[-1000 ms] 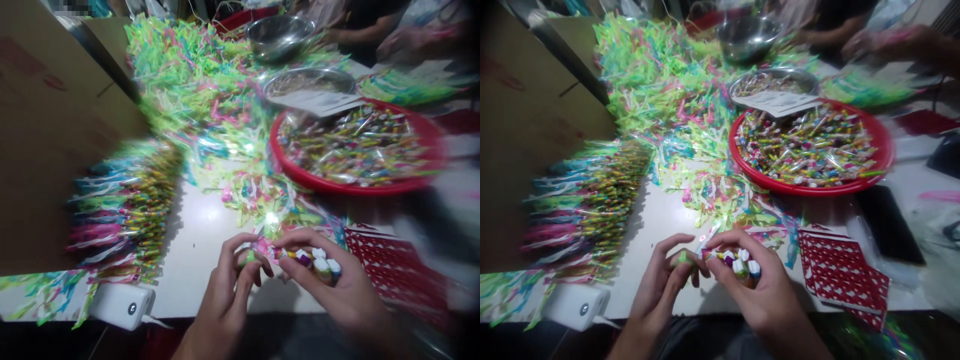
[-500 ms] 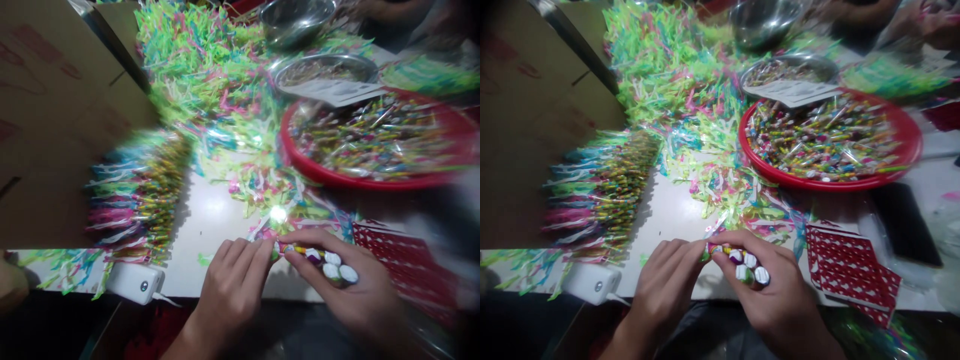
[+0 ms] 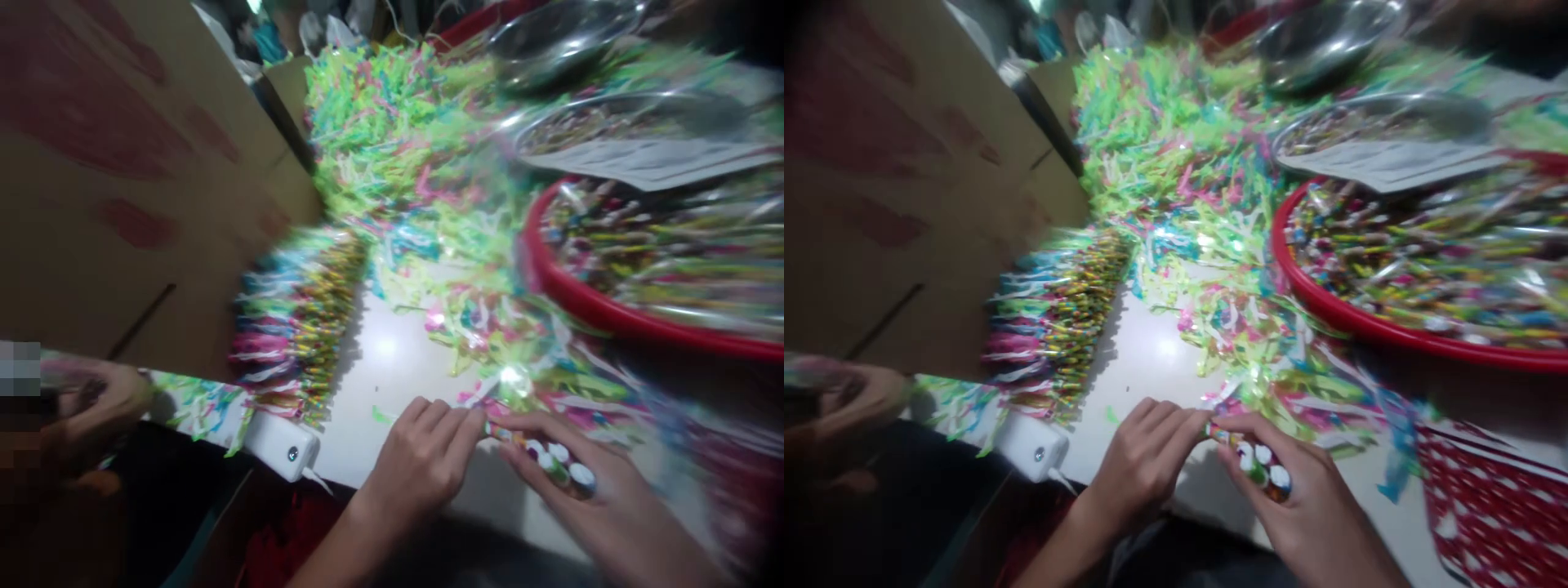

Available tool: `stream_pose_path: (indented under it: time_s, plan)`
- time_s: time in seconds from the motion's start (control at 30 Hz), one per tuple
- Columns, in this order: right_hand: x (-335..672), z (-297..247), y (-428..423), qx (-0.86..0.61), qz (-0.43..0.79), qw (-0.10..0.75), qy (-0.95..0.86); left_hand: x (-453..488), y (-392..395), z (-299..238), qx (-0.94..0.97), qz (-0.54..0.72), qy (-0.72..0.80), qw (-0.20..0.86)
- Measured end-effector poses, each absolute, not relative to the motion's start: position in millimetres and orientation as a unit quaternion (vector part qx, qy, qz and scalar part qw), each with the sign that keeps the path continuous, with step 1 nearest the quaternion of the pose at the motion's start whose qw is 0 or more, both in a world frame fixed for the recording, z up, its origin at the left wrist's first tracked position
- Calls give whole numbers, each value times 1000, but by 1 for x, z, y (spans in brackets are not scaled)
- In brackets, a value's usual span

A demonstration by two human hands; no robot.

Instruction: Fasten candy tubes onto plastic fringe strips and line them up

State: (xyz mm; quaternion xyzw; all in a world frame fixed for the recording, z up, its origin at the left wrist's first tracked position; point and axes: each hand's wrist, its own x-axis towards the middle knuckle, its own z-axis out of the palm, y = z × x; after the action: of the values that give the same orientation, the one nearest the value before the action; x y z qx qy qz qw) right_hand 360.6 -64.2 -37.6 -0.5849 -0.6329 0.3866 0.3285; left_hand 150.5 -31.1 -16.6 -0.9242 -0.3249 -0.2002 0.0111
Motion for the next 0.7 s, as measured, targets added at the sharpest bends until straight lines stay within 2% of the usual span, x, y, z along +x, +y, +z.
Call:
stream_pose_path:
  time_s: [0.1, 0.3, 0.47, 0.57, 0.7]
  plan:
    - [353, -56, -61, -616, 421, 342, -571, 112, -3, -18, -923, -178, -337, 59]
    - [357, -73, -61, -630, 457, 329, -535, -11, 85, 9, -827, -181, -511, 148]
    - [356, -68, -57, -599, 445, 345, -569, -79, 141, 29, -769, -195, -589, 157]
    - [353, -61, -53, -598, 417, 362, -582, -99, 165, 37, -765, -187, -600, 139]
    - [353, -55, -49, -574, 434, 343, -603, -113, 186, 41, -778, -165, -597, 103]
